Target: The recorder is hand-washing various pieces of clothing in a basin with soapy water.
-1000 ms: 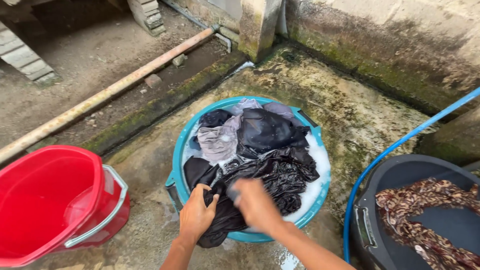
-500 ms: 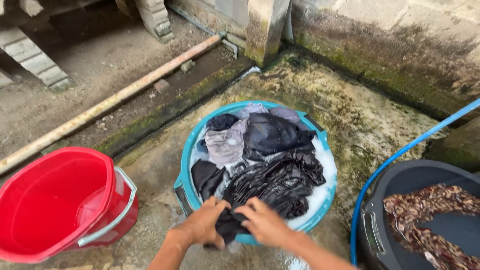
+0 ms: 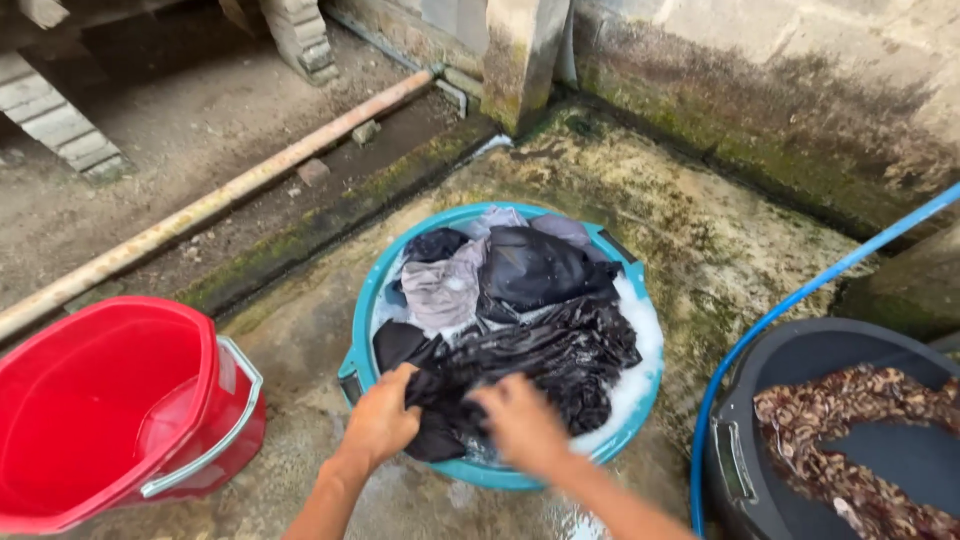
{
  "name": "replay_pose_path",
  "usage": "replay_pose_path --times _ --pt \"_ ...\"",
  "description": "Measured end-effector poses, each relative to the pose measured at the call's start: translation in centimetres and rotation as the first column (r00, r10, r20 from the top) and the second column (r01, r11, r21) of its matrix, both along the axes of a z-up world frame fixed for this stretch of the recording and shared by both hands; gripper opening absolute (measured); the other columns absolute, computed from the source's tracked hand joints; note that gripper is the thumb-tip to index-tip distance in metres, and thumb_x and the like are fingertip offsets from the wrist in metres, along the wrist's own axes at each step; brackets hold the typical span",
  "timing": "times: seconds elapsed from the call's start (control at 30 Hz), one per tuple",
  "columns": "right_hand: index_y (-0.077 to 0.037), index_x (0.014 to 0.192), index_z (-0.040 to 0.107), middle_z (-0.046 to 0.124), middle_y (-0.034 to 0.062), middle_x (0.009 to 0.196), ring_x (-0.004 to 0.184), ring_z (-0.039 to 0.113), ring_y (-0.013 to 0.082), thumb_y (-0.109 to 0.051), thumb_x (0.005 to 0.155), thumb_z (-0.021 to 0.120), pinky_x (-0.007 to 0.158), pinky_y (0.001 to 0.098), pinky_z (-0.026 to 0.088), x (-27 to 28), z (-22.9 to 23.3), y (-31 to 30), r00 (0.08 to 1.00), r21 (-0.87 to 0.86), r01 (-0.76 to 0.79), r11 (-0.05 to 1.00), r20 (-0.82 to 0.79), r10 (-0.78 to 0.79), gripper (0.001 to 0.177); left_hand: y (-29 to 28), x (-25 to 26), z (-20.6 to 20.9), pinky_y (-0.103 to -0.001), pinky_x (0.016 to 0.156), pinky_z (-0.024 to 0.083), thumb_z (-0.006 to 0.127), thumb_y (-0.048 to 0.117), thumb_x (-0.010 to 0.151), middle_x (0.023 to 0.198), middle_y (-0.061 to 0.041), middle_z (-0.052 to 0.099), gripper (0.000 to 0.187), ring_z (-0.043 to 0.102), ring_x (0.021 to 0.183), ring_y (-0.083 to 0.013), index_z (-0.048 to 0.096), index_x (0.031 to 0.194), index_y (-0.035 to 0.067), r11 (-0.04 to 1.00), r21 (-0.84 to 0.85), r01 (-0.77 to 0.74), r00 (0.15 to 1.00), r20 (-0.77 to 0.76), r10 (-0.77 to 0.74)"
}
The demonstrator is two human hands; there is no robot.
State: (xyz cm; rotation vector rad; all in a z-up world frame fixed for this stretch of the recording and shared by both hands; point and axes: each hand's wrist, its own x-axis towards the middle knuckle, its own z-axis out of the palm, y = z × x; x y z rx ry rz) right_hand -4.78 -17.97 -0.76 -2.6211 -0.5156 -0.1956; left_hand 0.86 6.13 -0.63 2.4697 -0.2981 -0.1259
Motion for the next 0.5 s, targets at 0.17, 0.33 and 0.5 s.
replay_pose_path --times 0.17,0.33,0.5 --pt "-0.012 0.123 0.06 0.057 0.0218 0.106 0.096 0.058 0.0395 -0.011 0.083 0.07 0.086 0.0475 0.05 1.4 1.7 -6.0 0.784 -0.047 0.542 0.839 -0.332 -0.525 0.041 -1.1 -1.9 1.3 -0.051 0.09 0.05 0.068 0.009 0.08 0.114 -0.018 0.065 0.043 0.062 0.107 -0.0426 0.055 0.12 0.016 0.996 0.021 -0.091 0.993 -0.078 0.092" --pt "-0.007 0.126 0.059 0.058 0.0229 0.106 0.103 0.054 0.0426 -0.007 0.081 0.073 0.091 0.0486 0.045 1.1 2.8 1.3 0.929 0.347 0.324 0.88 0.059 -0.365 0.047 -2.4 -0.7 1.9 -0.053 0.086 0.05 0.067 0.009 0.078 0.11 -0.017 0.065 0.046 0.064 0.102 -0.0427 0.055 0.121 0.018 0.994 0.054 -0.094 0.992 0.085 0.089" --pt "-0.023 0.135 0.057 0.053 0.0142 0.117 0.104 0.059 0.0307 0.001 0.084 0.065 0.09 0.0425 0.051 1.4 -0.4 -4.0 0.925 -0.151 0.233 0.961 -0.27 -0.267 0.056 0.0 1.0 1.8 -0.054 0.086 0.05 0.062 0.003 0.08 0.112 -0.018 0.065 0.043 0.062 0.104 -0.0455 0.056 0.12 0.017 0.962 -0.038 -0.27 0.961 0.05 0.271"
